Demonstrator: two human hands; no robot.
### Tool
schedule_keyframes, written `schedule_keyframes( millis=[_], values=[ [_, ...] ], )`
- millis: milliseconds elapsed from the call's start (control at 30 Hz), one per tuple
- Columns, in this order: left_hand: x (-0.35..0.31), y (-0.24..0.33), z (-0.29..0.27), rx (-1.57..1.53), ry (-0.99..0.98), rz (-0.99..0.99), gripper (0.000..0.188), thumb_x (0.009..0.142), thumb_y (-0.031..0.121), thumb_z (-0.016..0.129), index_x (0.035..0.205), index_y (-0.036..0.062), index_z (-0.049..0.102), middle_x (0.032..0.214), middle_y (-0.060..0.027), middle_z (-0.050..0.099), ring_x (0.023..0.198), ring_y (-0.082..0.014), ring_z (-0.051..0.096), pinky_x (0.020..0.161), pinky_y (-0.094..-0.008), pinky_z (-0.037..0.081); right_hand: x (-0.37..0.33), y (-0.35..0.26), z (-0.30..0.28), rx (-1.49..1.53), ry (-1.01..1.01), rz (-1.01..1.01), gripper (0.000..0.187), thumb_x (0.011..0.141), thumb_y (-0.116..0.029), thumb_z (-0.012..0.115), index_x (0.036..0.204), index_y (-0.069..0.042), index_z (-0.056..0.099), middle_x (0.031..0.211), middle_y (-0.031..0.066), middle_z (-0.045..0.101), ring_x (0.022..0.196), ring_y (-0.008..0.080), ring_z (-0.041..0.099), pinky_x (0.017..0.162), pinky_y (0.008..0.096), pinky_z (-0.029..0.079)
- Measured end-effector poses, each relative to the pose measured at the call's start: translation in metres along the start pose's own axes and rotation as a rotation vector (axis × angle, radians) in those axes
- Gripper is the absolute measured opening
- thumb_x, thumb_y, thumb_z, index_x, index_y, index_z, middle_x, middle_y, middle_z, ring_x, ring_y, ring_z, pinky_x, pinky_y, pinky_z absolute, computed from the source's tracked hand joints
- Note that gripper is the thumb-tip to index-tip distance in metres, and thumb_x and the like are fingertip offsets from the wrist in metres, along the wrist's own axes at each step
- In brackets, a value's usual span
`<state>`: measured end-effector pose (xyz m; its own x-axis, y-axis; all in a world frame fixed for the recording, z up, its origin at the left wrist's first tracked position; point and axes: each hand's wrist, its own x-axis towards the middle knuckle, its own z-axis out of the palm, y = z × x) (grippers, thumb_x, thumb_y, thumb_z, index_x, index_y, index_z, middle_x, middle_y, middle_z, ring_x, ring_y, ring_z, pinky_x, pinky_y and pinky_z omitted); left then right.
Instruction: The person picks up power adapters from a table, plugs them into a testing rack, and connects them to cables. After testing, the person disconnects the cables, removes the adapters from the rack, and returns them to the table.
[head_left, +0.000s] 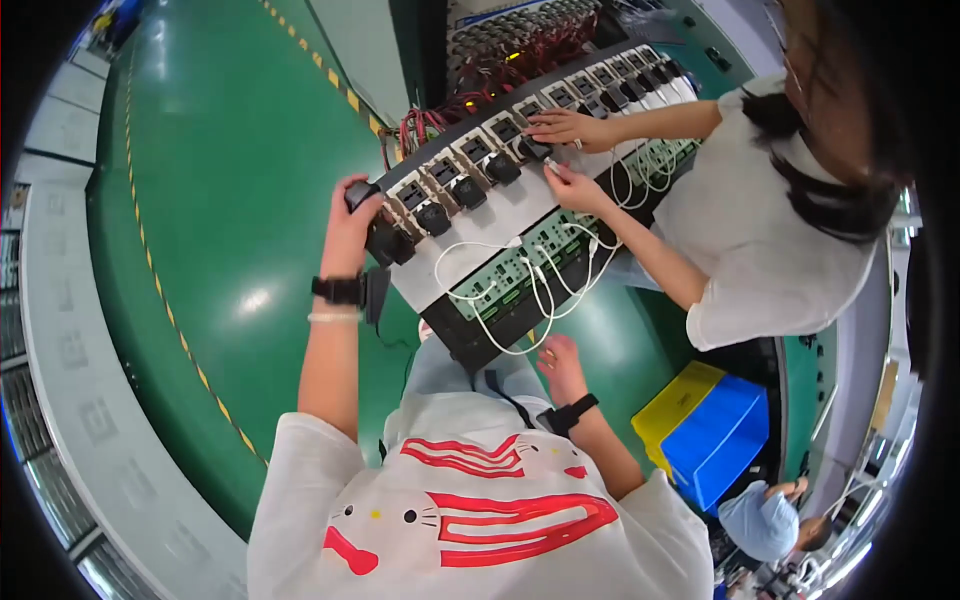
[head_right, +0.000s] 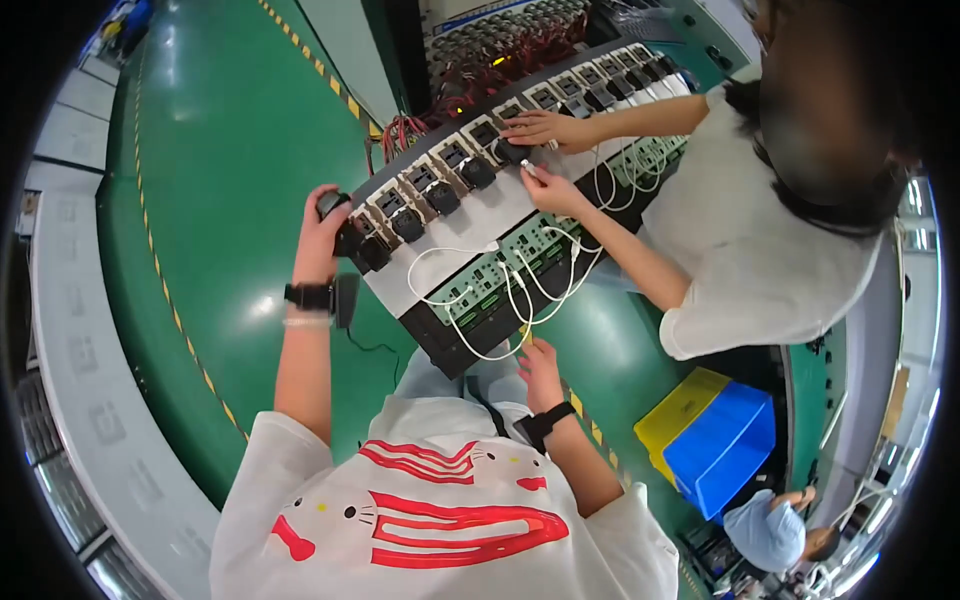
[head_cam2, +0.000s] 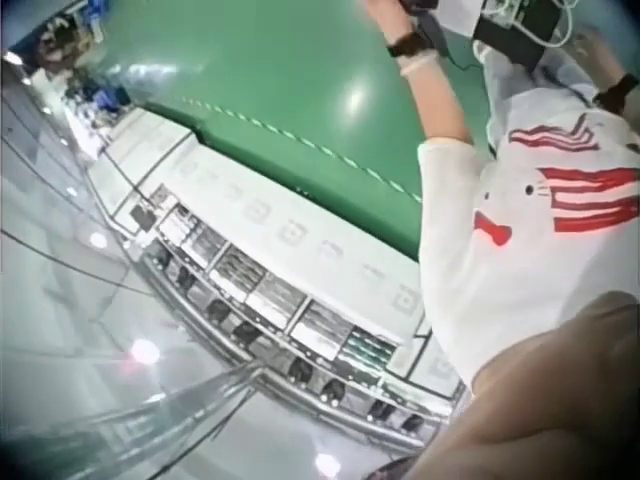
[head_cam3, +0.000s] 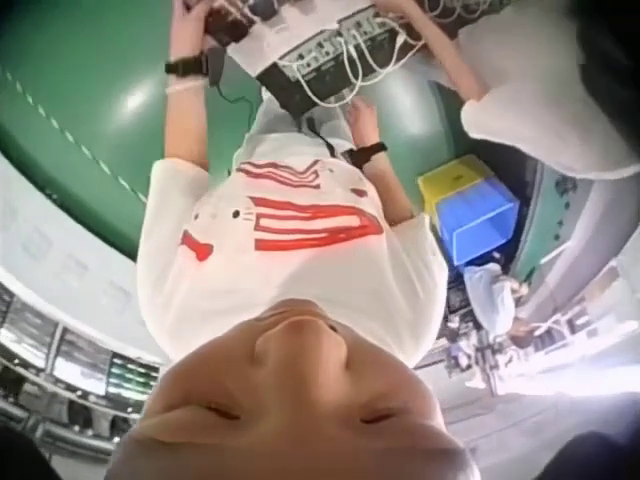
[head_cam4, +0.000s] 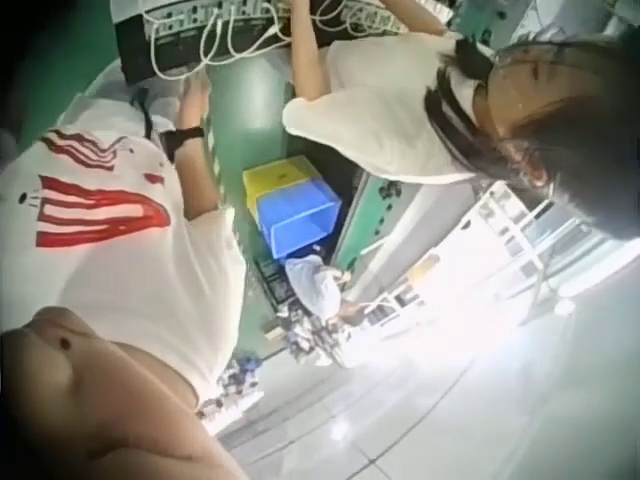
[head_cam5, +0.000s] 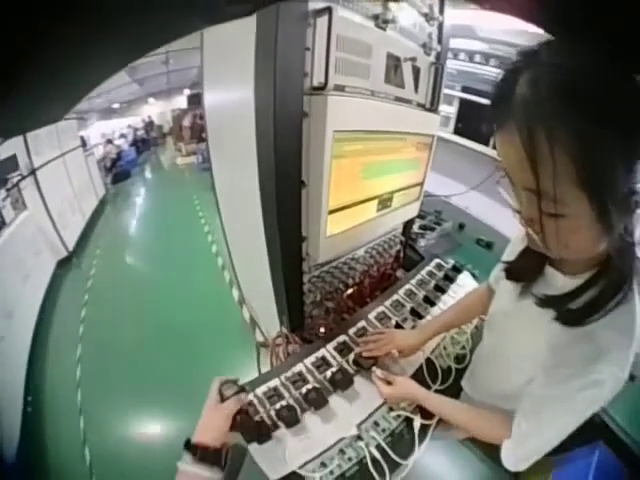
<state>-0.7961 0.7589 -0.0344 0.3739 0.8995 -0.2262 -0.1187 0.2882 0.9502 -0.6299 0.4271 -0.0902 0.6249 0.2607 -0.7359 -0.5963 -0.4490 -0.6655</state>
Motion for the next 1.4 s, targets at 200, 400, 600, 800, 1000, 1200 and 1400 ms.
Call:
schedule_keyframes(
  millis=[200, 400, 600, 800, 1000, 1200, 1400],
  values=[
    [0.066, -0.074, -0.022, 0.799, -0.18, 0.449, 0.043, 0.075, 0.011, 0.066, 0.115, 0.0044, 0.051, 0.105, -0.0154, 0.056, 0.098, -0.0305, 0.054, 0.089, -0.0356, 0.043, -0.016, -0.023, 0.007, 0.865, -0.556, -0.007, 0.009, 0.09, -0.014, 0.052, 0.091, -0.005, 0.051, 0.066, 0.0002, 0.044, 0.066, 0.0146, 0.045, 0.082, 0.034, 0.042],
    [0.067, -0.054, -0.013, 1.166, -0.424, 0.288, 0.052, 0.075, 0.027, 0.068, 0.121, 0.0108, 0.052, 0.117, -0.0167, 0.05, 0.11, -0.0351, 0.048, 0.096, -0.0397, 0.04, -0.096, -0.08, 0.011, 0.586, -0.408, -0.49, 0.016, 0.091, -0.021, 0.049, 0.097, -0.007, 0.045, 0.063, -0.0028, 0.035, 0.061, 0.0095, 0.036, 0.064, 0.0273, 0.034],
    [0.074, -0.044, -0.026, 0.655, -0.501, 0.011, 0.06, 0.082, 0.025, 0.065, 0.134, 0.0073, 0.04, 0.129, -0.0154, 0.044, 0.117, -0.0279, 0.045, 0.098, -0.0377, 0.038, -0.11, -0.111, 0.075, 0.24, -0.745, -0.508, 0.023, 0.093, -0.023, 0.048, 0.105, -0.004, 0.05, 0.072, -0.0028, 0.036, 0.056, 0.0049, 0.028, 0.051, 0.0208, 0.025],
    [0.023, -0.043, -0.033, 1.157, -0.372, 0.5, 0.085, 0.069, 0.036, 0.076, 0.138, 0.0089, 0.034, 0.139, -0.0229, 0.028, 0.127, -0.0365, 0.032, 0.104, -0.0414, 0.031, -0.019, 0.004, 0.198, -0.149, -0.48, -0.541, 0.024, 0.096, -0.02, 0.044, 0.091, -0.001, 0.058, 0.073, 0.0036, 0.054, 0.062, 0.0147, 0.048, 0.058, 0.0278, 0.039],
    [-0.004, -0.068, -0.042, 0.961, -0.049, 0.301, 0.084, 0.064, 0.027, 0.081, 0.131, -0.0007, 0.037, 0.124, -0.0201, 0.044, 0.111, -0.0302, 0.047, 0.092, -0.0375, 0.041, -0.003, 0.004, 0.225, -0.257, -0.265, -0.597, 0.025, 0.096, -0.021, 0.043, 0.089, -0.001, 0.056, 0.077, 0.0141, 0.059, 0.07, 0.0243, 0.055, 0.068, 0.0324, 0.044],
    [-0.019, -0.052, -0.03, 0.846, -0.065, -0.06, 0.058, 0.073, 0.031, 0.076, 0.113, -0.0065, 0.056, 0.083, -0.0111, 0.062, 0.074, -0.0186, 0.059, 0.069, -0.0305, 0.048, 0.0, 0.005, 0.224, -0.213, -0.262, -0.587, 0.023, 0.094, -0.02, 0.045, 0.087, 0.0, 0.055, 0.075, 0.018, 0.059, 0.07, 0.0319, 0.057, 0.065, 0.0365, 0.044],
    [-0.017, -0.047, -0.034, 0.968, -0.113, 0.118, 0.051, 0.076, 0.032, 0.072, 0.106, -0.0082, 0.061, 0.079, -0.0146, 0.065, 0.07, -0.0194, 0.061, 0.066, -0.0297, 0.048, -0.003, 0.007, 0.231, -0.22, -0.231, -0.668, 0.022, 0.094, -0.02, 0.045, 0.087, -0.001, 0.054, 0.073, 0.0179, 0.059, 0.068, 0.0331, 0.057, 0.063, 0.0379, 0.044]
  ],
)
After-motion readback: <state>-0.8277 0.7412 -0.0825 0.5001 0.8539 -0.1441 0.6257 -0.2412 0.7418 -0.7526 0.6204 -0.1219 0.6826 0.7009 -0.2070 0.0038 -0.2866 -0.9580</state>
